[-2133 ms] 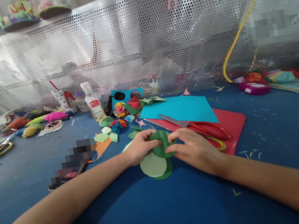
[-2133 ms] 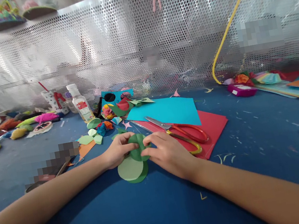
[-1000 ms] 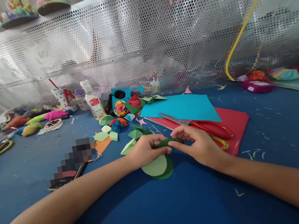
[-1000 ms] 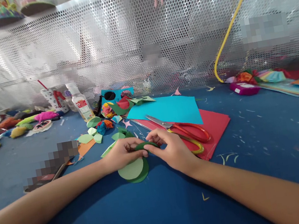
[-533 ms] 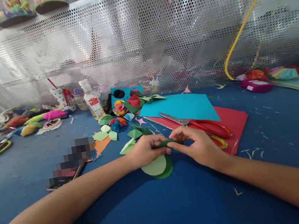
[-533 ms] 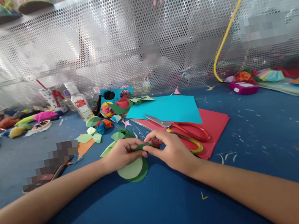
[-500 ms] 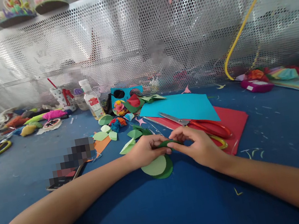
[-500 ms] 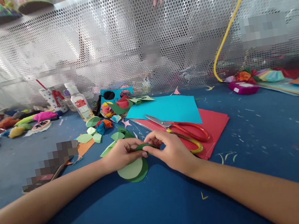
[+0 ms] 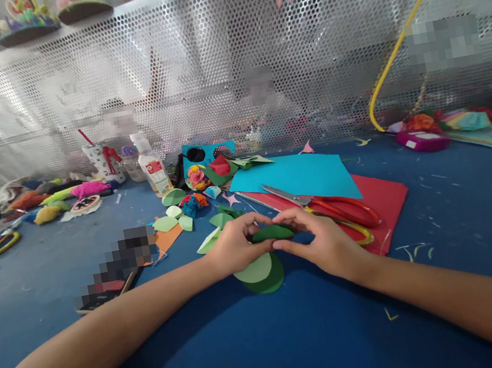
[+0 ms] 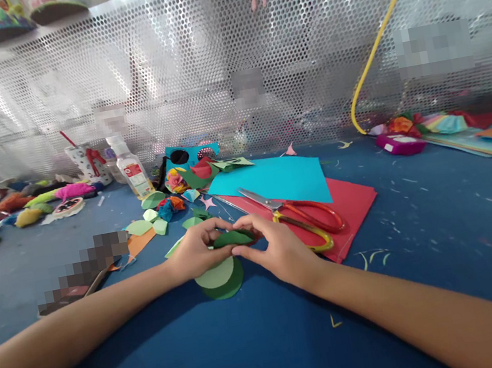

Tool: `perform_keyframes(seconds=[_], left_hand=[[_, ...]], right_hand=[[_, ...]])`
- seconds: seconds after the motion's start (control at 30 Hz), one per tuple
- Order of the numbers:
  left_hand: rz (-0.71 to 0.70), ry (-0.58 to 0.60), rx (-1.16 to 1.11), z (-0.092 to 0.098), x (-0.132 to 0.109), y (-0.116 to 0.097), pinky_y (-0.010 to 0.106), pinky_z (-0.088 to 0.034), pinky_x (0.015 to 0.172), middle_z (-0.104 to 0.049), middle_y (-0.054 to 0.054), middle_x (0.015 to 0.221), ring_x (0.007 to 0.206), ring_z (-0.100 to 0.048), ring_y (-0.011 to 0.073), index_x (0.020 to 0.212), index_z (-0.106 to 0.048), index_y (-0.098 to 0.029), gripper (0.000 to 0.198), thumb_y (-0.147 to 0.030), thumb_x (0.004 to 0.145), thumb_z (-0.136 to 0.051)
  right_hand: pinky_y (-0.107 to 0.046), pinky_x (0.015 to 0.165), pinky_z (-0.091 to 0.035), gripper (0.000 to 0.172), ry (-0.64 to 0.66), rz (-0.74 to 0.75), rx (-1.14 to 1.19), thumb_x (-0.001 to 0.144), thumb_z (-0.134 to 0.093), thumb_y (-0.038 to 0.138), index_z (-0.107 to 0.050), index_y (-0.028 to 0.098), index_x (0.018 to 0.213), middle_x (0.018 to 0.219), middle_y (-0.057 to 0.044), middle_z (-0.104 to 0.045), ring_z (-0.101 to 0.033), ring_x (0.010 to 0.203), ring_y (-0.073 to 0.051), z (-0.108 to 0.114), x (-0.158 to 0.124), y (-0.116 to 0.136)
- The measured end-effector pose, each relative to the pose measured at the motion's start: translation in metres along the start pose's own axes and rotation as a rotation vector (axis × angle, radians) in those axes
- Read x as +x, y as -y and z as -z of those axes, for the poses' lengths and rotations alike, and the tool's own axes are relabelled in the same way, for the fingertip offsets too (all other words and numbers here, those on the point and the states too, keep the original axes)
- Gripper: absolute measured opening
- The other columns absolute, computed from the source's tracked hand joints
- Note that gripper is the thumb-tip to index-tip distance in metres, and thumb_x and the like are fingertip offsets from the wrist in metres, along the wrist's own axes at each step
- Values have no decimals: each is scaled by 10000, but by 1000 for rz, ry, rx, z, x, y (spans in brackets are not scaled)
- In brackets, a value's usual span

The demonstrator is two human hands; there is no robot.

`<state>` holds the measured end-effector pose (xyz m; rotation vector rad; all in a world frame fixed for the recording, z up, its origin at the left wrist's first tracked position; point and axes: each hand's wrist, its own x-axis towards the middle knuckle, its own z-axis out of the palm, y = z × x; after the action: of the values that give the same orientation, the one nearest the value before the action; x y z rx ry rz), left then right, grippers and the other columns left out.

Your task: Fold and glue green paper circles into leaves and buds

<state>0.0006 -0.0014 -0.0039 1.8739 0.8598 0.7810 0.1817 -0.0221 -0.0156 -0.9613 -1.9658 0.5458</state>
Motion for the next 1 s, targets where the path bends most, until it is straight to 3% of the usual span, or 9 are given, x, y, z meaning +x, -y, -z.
perform_keyframes(seconds=[0.27, 0.37, 0.5, 0.6, 0.67, 0.73, 0.83, 0.9, 1.0], left_hand=[[48, -34, -5, 0, 3, 5, 230, -451, 562, -664, 42, 738, 661, -629, 160, 968, -500, -155, 282, -240, 724, -613], [51, -7, -17, 0, 4, 8, 238, -464, 566, -672, 50, 741, 691, -646, 177, 1066, -464, -159, 353, -220, 742, -592], [-11, 24, -49, -1, 4, 13, 264, -490, 628, -676, 68, 777, 761, -647, 183, 1274, -291, -168, 568, -146, 766, -543], [-96, 18, -85, -2, 3, 14, 283, -492, 718, -664, 94, 910, 819, -629, 153, 1360, -123, -200, 693, -70, 778, -477], [-130, -2, -86, -2, 2, 13, 276, -497, 712, -592, 138, 1112, 782, -621, 125, 1371, -78, -241, 737, -52, 772, -465], [-161, -32, -83, -2, 2, 11, 261, -505, 679, -408, 161, 1321, 650, -591, 65, 1364, -86, -302, 756, -46, 764, -467], [-184, -59, -100, -1, 3, 8, 251, -511, 656, -192, 143, 1430, 495, -498, -13, 1339, -139, -364, 734, -43, 764, -465], [-175, -57, -132, 0, 4, 7, 251, -513, 662, -192, 130, 1433, 526, -534, -3, 1321, -193, -361, 684, -57, 774, -469], [-120, -50, -196, 0, 4, 6, 235, -516, 638, -269, 127, 1407, 697, -635, 85, 1299, -254, -333, 615, -102, 785, -501]], right_hand=[[-301, 623, -503, 240, 7, -144, 43, 737, -614, 251, -530, 221, 959, 705, -5, -634, -623, 680, -186, 1, 6, -8], [-328, 672, -499, 234, -12, -167, -8, 729, -615, 225, -552, 229, 954, 746, -15, -646, -627, 747, -206, 3, 7, -11], [-347, 727, -507, 202, -27, -210, 117, 747, -570, 191, -562, 219, 947, 842, -38, -665, -639, 809, -210, 3, 10, -16], [-347, 788, -498, 165, -96, -216, 239, 762, -547, 197, -577, 200, 924, 937, -59, -665, -630, 884, -206, 2, 13, -21], [-345, 809, -492, 156, -138, -206, 284, 769, -546, 212, -578, 197, 921, 956, -61, -666, -626, 905, -203, 2, 14, -23], [-342, 796, -497, 148, -169, -205, 302, 774, -549, 227, -573, 197, 917, 943, -59, -671, -636, 875, -199, 2, 14, -22], [-334, 747, -510, 142, -202, -226, 300, 771, -567, 255, -569, 192, 898, 877, -58, -678, -649, 798, -194, 3, 13, -20], [-326, 730, -510, 144, -224, -232, 301, 763, -583, 267, -571, 191, 885, 841, -53, -675, -646, 775, -189, 3, 13, -19], [-317, 732, -502, 138, -271, -242, 332, 746, -603, 273, -576, 194, 856, 812, -40, -664, -635, 772, -179, 3, 14, -22]])
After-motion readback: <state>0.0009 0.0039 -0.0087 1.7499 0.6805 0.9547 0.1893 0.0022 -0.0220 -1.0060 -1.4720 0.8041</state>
